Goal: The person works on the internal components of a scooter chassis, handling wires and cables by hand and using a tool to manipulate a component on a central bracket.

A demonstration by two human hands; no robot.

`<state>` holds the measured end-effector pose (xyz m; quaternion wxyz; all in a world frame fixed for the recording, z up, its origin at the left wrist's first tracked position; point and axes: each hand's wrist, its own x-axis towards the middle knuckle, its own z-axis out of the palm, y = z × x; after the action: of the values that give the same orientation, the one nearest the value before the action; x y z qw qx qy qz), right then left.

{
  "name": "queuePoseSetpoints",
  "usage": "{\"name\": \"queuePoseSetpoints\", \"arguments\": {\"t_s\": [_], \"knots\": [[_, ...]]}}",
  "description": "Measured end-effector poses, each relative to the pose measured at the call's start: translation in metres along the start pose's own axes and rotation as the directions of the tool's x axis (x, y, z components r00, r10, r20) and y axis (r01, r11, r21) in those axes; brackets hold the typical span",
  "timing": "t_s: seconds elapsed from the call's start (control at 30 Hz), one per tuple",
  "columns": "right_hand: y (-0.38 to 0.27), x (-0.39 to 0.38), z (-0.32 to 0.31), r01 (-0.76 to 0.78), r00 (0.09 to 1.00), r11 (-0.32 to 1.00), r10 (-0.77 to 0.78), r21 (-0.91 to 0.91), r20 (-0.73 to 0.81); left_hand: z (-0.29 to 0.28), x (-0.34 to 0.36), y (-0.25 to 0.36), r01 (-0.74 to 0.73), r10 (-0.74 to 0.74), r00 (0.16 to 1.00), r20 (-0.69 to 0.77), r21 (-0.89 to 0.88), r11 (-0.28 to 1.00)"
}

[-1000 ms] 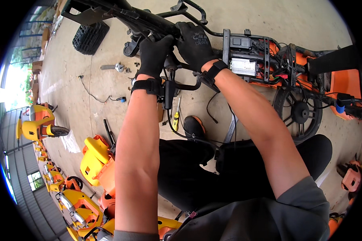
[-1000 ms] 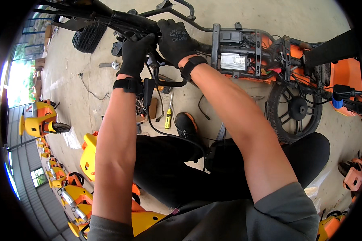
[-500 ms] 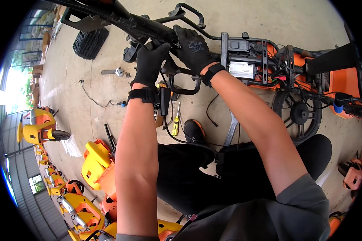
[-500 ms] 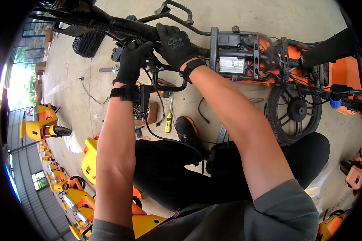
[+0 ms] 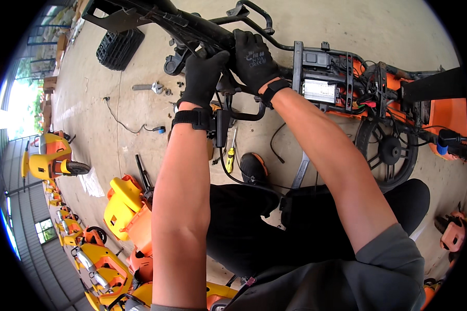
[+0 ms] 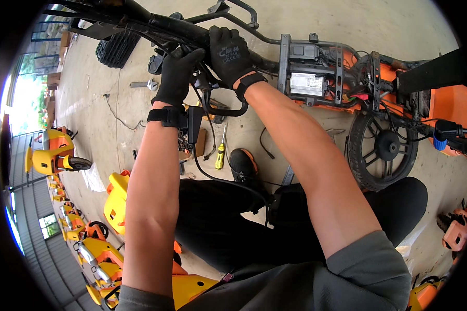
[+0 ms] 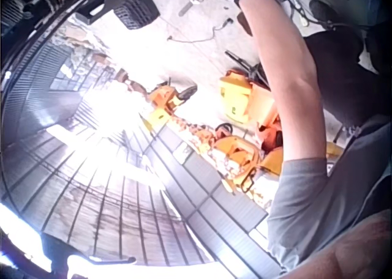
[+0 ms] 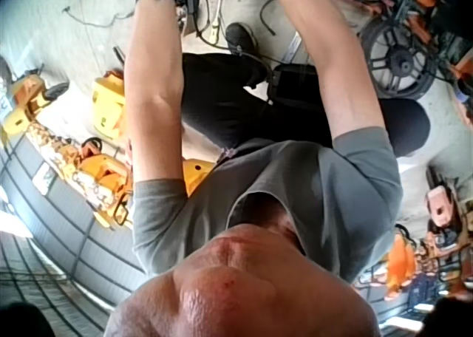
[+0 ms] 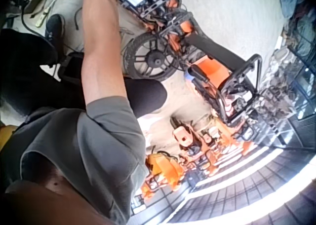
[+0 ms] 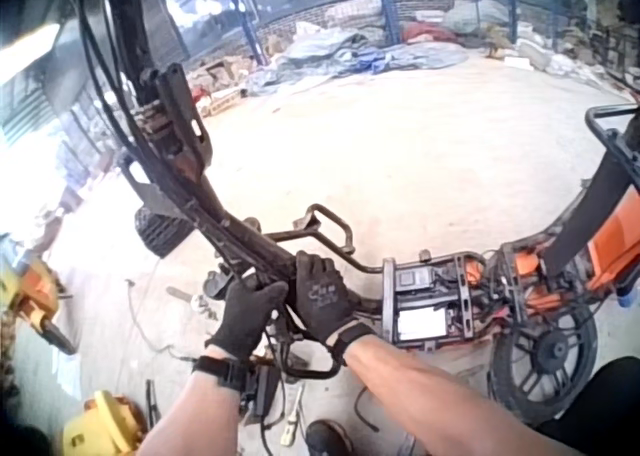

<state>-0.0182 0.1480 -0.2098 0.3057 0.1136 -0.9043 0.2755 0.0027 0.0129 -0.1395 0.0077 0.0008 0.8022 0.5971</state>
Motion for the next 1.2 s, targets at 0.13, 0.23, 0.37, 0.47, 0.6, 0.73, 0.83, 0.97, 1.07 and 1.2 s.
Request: {"name": "queuePoseSetpoints", "arguments": {"t_s": [0.13,0.23,0.37,0.47,0.6,0.73,0.83,0.97,1.07,1.2], "knots": [[0.01,-0.01,-0.017,0.036,0.998,0.989,-0.042,0.142,0.038,-0.005,-0.003,0.005,0.079,-0.081,0.997,0.014,0.113,0.99],[0.027,-0.036,-0.049,-0.02,0.996,0.979,0.003,0.202,0.085,-0.009,-0.004,0.009,0.099,-0.104,0.993,0.061,0.075,0.992],[0.042,-0.066,-0.063,-0.259,0.964,0.904,0.22,0.341,0.151,-0.007,-0.005,0.006,0.175,-0.168,0.982,0.092,-0.078,0.981],[0.032,-0.06,-0.068,-0.374,0.925,0.762,0.267,0.528,0.27,-0.009,-0.002,0.0,0.234,-0.227,0.971,0.081,-0.092,0.968],[0.014,-0.031,-0.056,-0.622,0.774,0.321,0.393,0.715,0.497,-0.003,-0.008,0.012,0.221,-0.214,0.973,0.092,-0.071,0.973],[-0.001,-0.012,-0.043,-0.707,0.699,0.269,0.404,0.654,0.59,-0.001,-0.012,0.014,0.174,-0.167,0.982,0.083,-0.08,0.981],[0.004,-0.007,-0.034,-0.731,0.674,0.239,0.401,0.639,0.621,0.001,-0.014,0.017,0.157,-0.153,0.985,0.076,-0.046,0.987],[0.015,-0.006,-0.037,-0.767,0.621,0.058,0.319,0.639,0.716,-0.002,-0.013,0.013,0.172,-0.169,0.982,0.085,-0.024,0.985],[0.009,-0.001,-0.042,-0.781,0.598,0.023,0.315,0.624,0.737,-0.005,-0.01,0.01,0.139,-0.14,0.988,0.058,0.022,0.99],[0.002,0.0,-0.045,-0.78,0.618,0.192,0.39,0.596,0.683,0.0,-0.008,0.004,0.103,-0.102,0.995,0.018,-0.01,0.995]]}}
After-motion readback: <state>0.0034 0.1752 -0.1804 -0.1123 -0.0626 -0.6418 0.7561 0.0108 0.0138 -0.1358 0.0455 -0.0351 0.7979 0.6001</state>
